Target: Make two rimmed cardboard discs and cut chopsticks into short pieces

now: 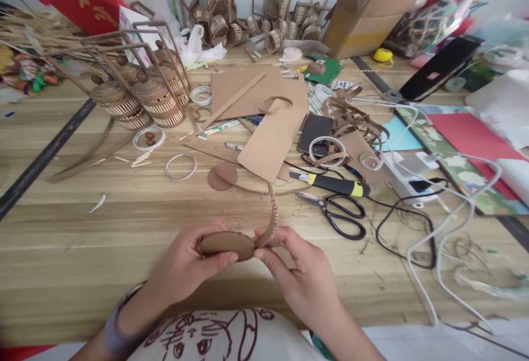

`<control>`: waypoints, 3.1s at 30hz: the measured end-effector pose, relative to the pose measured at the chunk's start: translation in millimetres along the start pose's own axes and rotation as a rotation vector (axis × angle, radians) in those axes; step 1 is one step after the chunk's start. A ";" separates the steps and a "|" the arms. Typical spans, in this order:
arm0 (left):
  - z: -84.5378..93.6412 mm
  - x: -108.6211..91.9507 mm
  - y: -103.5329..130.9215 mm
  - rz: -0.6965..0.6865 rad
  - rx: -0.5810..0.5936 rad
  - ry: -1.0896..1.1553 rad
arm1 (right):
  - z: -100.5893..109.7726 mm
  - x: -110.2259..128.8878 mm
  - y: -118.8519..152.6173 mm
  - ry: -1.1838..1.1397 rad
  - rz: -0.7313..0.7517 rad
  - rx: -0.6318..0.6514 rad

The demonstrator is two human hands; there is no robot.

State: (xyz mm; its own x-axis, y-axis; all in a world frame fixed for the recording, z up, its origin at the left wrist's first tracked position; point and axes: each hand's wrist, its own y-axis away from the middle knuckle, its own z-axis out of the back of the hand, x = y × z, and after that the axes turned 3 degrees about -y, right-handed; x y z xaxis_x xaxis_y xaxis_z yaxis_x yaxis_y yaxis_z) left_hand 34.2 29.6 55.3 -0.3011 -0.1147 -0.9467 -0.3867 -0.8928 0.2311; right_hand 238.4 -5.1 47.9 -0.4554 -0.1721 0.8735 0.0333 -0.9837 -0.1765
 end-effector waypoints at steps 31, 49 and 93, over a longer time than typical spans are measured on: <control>-5.6 -2.8 4.4 0.092 -0.143 0.041 | 13.1 6.8 -6.3 -0.199 -0.045 -0.107; -1.5 -18.8 6.3 -0.052 0.006 -0.242 | 13.9 11.1 -4.6 -0.027 -0.019 0.065; -0.3 -26.6 8.1 -0.092 0.071 -0.352 | 2.0 37.1 -17.9 -0.029 0.337 0.237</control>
State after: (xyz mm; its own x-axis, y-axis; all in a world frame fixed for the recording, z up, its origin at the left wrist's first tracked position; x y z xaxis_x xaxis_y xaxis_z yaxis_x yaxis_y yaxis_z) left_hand 39.4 25.3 82.3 -0.5385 0.1329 -0.8321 -0.4824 -0.8583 0.1751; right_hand 222.7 6.0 84.3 -0.3588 -0.4849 0.7975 0.3820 -0.8559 -0.3485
